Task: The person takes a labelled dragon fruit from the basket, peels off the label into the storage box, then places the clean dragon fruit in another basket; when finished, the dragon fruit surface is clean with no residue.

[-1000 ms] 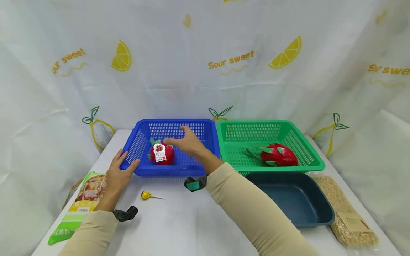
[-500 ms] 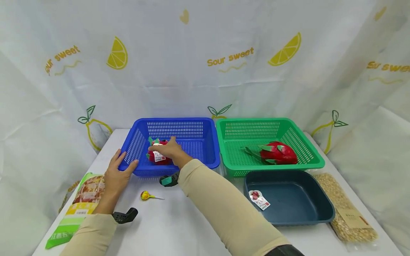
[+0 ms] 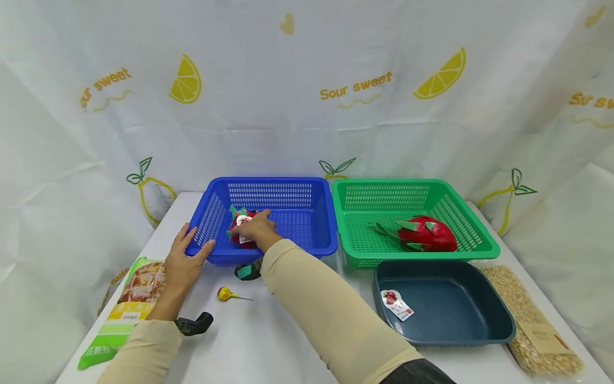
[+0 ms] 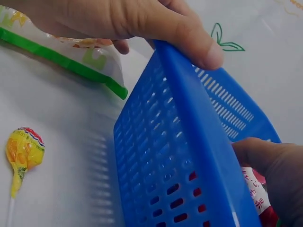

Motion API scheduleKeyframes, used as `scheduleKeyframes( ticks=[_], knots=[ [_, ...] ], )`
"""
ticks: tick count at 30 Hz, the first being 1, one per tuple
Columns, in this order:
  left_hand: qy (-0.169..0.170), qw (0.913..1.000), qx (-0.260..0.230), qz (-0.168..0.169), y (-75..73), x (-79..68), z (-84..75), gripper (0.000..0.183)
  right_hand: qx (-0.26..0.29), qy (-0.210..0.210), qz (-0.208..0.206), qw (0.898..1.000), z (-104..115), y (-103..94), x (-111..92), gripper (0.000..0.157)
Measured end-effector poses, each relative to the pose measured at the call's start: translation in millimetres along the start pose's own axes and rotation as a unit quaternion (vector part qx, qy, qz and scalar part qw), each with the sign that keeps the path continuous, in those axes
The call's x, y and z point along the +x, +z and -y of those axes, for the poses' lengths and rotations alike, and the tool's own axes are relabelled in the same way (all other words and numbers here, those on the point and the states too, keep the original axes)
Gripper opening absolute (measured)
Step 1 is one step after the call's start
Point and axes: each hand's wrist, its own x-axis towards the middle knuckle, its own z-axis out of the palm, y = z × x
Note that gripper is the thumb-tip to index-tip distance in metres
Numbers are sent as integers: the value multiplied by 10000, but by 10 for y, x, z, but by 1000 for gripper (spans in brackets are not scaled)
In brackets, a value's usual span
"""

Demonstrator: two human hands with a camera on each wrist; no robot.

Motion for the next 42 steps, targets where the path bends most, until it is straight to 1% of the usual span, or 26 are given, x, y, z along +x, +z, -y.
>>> scheduleKeyframes(
  ticks=[4,6,10,13,15,17,19,22,26,29,33,36,38,42],
  knots=[
    [-33,10000,-31,64,-8,4,-24,73,809,28,142,9966,-62,-43,74,109],
    [-48,10000,-32,66,-5,4,-21,74,1100,44,193,9937,-94,-66,105,108],
    [-48,10000,-28,29,-3,-2,0,73,1238,-37,244,9920,-138,-114,141,106],
    [-44,10000,-50,4,0,-7,7,73,1283,-119,186,9915,-164,-180,163,95],
    [-29,10000,-61,-20,5,-8,9,73,1426,-142,172,9895,-171,-248,177,84],
    [-6,10000,-64,-46,6,-8,2,73,1653,-198,239,9858,-167,-344,177,73],
    [30,10000,-53,-78,7,-2,-4,73,1965,-307,446,9790,-155,-474,160,70],
    [74,9999,-58,-72,9,4,-4,73,2372,-563,799,9665,-153,-718,84,71],
    [33,10000,-65,-59,6,0,16,73,2620,-973,1338,9508,-228,-1055,-79,69],
    [-16,10000,-52,-78,4,-9,24,72,2621,-1222,1644,9430,-368,-1278,-236,63],
    [13,9999,-61,-88,3,-3,14,71,2522,-1496,1916,9367,-634,-1536,-457,61],
    [40,9999,-49,-94,-2,7,2,71,2428,-1716,2163,9300,-852,-1688,-612,63],
    [31,9999,-48,-92,-6,9,-1,71,2308,-1911,2330,9252,-999,-1755,-696,63],
    [-16,10000,-35,-56,-8,6,4,72,1973,-2156,2514,9227,-1291,-1797,-835,66]
  ],
)
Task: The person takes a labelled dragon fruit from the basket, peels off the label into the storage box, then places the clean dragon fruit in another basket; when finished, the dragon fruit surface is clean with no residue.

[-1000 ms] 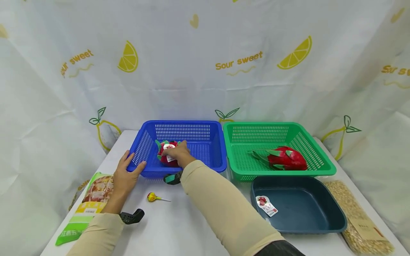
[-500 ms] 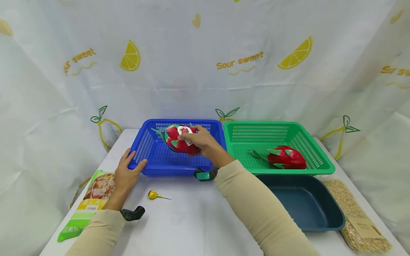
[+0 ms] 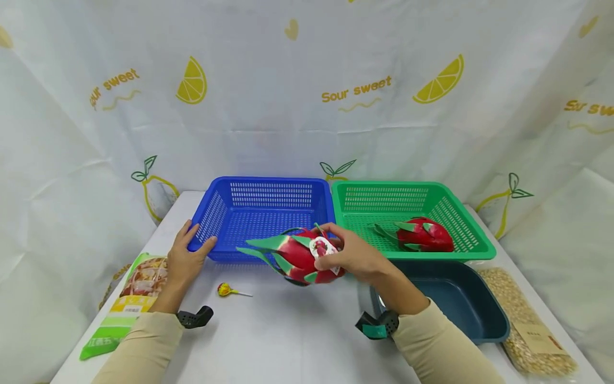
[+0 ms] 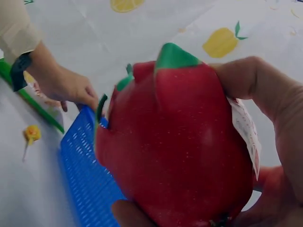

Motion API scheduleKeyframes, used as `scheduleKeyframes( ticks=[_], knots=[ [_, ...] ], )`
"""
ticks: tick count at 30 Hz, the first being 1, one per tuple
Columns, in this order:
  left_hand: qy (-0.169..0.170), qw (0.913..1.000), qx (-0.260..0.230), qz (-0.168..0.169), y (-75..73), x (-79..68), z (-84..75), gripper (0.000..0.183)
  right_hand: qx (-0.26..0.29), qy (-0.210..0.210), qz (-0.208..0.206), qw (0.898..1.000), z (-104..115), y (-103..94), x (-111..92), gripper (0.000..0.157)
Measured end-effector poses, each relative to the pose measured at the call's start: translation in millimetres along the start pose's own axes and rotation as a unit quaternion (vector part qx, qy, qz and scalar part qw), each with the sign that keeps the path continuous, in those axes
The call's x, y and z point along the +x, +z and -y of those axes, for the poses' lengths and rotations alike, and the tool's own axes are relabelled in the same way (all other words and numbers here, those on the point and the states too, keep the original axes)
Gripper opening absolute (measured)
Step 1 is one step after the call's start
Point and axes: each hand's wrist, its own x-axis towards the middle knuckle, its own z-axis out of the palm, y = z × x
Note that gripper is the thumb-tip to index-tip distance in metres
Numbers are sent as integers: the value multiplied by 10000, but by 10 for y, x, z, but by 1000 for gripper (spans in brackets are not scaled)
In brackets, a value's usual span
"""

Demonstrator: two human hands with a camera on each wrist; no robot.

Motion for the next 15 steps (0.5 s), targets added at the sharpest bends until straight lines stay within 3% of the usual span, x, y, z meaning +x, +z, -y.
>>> scheduleKeyframes(
  ticks=[7,13,15],
  knots=[
    [67,9999,104,7,-13,8,-4,73,-412,156,162,9989,-425,101,-289,72],
    [-42,9994,311,168,-65,23,-37,76,-1102,125,-48,9938,-742,157,-277,68],
    [71,9990,414,131,-91,11,-69,78,-1210,99,-69,9926,-821,158,-261,67]
  ],
)
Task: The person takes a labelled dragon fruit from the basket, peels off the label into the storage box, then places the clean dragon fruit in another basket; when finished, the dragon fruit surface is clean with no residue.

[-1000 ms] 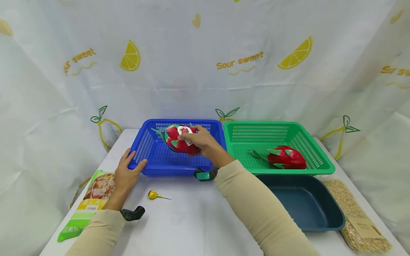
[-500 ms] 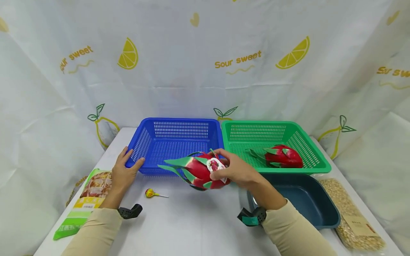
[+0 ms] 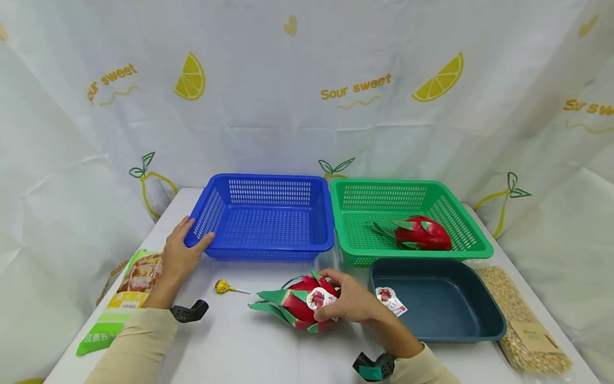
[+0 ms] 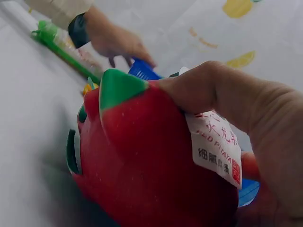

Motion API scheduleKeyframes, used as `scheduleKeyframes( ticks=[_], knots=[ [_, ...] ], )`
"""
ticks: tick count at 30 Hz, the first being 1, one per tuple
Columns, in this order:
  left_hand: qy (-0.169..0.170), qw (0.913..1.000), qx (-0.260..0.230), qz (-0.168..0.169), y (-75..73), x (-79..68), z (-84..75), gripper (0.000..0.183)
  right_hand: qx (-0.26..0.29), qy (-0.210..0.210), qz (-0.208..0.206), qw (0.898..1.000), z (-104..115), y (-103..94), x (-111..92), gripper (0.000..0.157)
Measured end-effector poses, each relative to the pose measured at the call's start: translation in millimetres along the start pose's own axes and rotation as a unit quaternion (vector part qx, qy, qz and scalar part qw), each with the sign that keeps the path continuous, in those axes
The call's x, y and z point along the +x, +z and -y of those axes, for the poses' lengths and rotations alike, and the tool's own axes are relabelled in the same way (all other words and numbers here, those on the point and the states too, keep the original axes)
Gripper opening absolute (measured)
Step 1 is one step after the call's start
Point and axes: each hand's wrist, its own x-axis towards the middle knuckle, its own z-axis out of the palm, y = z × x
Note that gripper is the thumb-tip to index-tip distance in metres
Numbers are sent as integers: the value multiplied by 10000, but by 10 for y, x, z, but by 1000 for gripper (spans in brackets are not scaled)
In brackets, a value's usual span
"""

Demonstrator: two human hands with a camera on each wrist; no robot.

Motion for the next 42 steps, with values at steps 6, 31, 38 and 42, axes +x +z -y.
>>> scheduleKeyframes(
  ticks=[6,31,38,42],
  knots=[
    [1707,9841,-180,-463,-94,-254,-249,86,-239,-51,108,9996,-116,14,37,68],
    [3029,8947,-17,3282,817,-983,-876,119,-985,-76,366,9944,59,-218,-54,74],
    [3099,8864,159,3435,956,-986,-880,112,-2016,-944,349,9743,241,-347,-69,48],
    [3136,8861,-295,3399,994,-987,-873,101,-2500,-1316,837,9556,357,-363,21,33]
  ],
)
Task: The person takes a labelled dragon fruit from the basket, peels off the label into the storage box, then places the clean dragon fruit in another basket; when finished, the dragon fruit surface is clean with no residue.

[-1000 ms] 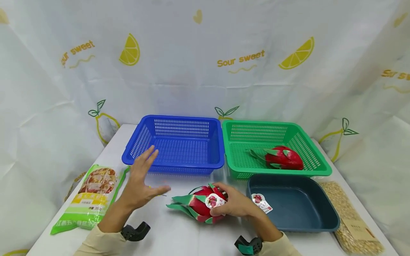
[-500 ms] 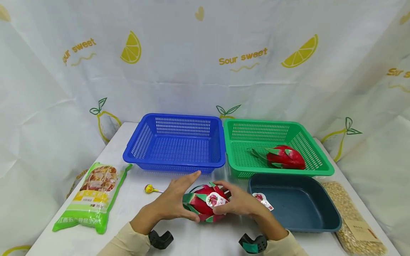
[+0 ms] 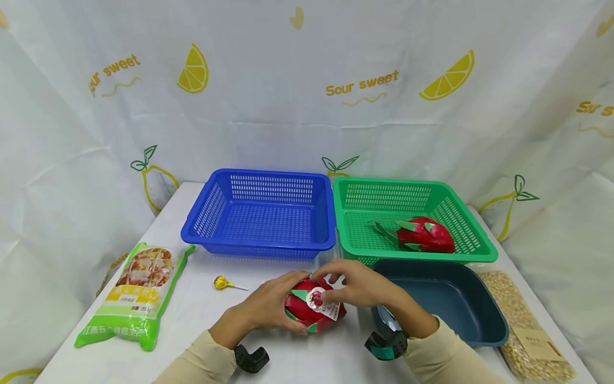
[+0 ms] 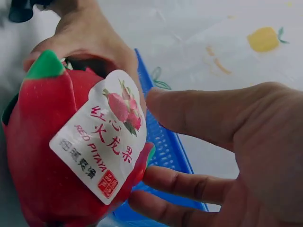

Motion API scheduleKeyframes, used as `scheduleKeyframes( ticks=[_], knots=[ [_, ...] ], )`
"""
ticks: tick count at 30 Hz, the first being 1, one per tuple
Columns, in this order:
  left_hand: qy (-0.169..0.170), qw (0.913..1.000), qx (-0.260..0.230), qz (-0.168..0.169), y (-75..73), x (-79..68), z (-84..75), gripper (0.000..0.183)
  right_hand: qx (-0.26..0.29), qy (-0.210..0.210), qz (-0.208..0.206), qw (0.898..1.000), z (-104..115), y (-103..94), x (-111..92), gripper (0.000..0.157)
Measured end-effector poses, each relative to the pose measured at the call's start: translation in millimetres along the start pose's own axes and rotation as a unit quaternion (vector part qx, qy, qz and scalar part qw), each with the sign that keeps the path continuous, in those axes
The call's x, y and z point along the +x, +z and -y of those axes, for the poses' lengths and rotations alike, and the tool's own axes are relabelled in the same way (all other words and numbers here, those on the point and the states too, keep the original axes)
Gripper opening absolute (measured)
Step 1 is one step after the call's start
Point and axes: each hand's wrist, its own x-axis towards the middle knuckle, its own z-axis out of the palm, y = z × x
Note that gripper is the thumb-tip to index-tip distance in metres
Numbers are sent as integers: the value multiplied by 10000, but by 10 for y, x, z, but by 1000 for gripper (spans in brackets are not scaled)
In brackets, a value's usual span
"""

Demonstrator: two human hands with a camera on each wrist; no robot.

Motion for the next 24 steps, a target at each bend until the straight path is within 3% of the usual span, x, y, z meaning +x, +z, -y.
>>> scheduleKeyframes(
  ticks=[5,9,13,19,24],
  knots=[
    [92,9996,-185,-167,31,-4,8,88,-602,-272,429,9969,59,-28,180,19],
    [13,9997,-70,-215,55,2,-17,86,-867,-482,265,9947,73,-17,224,6],
    [-28,9995,138,-300,74,16,-34,88,-822,-1053,133,9910,45,-19,177,10],
    [-104,9994,52,-313,86,23,-35,87,160,-1829,49,9830,-131,-46,31,14],
    [-135,9996,-41,-262,95,20,-41,87,1535,-1900,-196,9695,-223,-245,-159,13]
  ],
)
